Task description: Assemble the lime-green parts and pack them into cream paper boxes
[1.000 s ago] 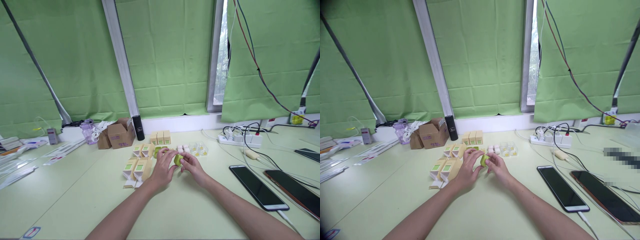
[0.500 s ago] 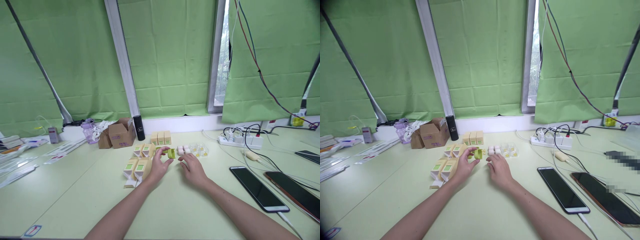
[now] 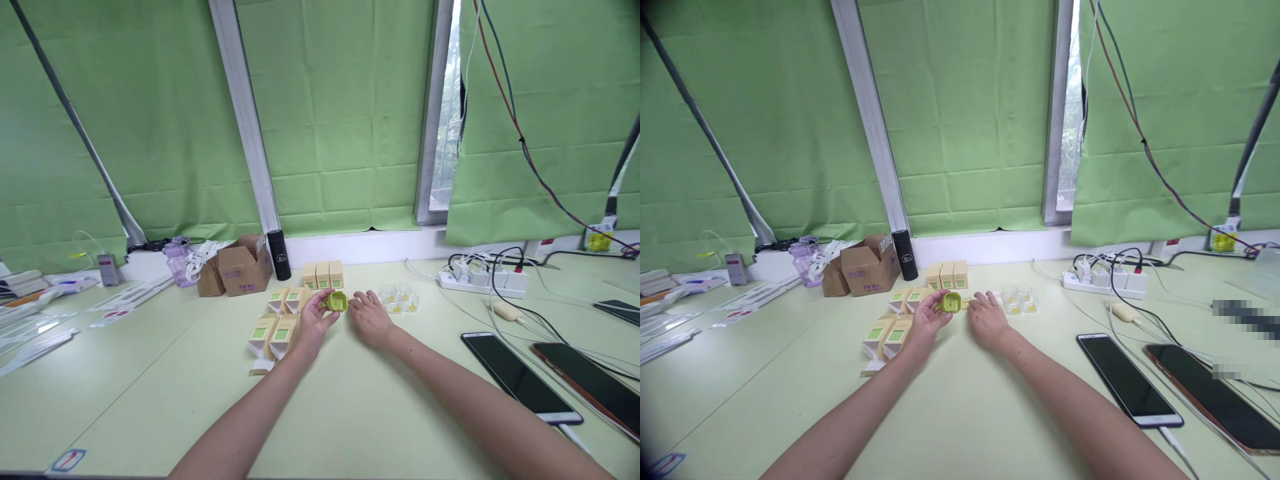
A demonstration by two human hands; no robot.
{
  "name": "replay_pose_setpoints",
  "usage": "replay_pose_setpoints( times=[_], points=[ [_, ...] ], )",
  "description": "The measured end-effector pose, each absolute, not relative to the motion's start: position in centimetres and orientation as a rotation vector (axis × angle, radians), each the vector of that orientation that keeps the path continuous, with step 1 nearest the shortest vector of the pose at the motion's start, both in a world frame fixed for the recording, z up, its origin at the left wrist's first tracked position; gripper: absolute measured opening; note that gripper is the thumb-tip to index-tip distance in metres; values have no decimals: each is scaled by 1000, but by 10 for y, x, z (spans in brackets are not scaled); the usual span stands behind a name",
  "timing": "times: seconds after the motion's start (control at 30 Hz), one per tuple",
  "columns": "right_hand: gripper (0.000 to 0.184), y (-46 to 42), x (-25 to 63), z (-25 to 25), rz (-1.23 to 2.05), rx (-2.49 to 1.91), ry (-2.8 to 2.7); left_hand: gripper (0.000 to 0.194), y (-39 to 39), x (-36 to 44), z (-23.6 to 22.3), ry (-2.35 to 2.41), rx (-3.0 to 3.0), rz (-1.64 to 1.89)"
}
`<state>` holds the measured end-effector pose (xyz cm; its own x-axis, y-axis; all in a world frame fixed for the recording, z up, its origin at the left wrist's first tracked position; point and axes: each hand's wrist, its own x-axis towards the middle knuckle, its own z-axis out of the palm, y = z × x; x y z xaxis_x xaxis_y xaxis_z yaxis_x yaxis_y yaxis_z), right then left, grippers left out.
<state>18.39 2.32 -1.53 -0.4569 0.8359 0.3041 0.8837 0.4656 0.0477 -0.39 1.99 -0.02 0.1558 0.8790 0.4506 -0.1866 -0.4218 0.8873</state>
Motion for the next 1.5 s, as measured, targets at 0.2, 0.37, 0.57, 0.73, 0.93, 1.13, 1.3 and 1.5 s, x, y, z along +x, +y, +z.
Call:
replay_pose_setpoints(
  times=[0.2,0.37,0.57,0.73,0.93,1.13,1.3,1.5],
  points=[
    [39,33,181,-18,-362,-1498,-2488,56,18,-3,1,711,1438,1452],
    [32,24,185,-15,-466,-1387,-2423,56,16,-2,2,724,1431,1481],
    [14,-6,190,-24,-478,-1231,-2222,57,18,-1,-1,711,1449,1470],
    [25,-33,191,-29,-239,-1005,-2161,54,19,-1,-4,723,1494,1466],
    [27,-41,192,-24,288,-838,-1962,51,17,0,-3,767,1578,1457],
    [28,-29,199,-17,759,-920,-1402,49,14,2,-3,821,1658,1417],
    [48,-26,202,-11,1049,-877,-1094,49,14,3,-7,847,1701,1392],
    [53,-25,202,-15,1226,-896,-889,48,15,4,-11,883,1749,1366]
  ],
)
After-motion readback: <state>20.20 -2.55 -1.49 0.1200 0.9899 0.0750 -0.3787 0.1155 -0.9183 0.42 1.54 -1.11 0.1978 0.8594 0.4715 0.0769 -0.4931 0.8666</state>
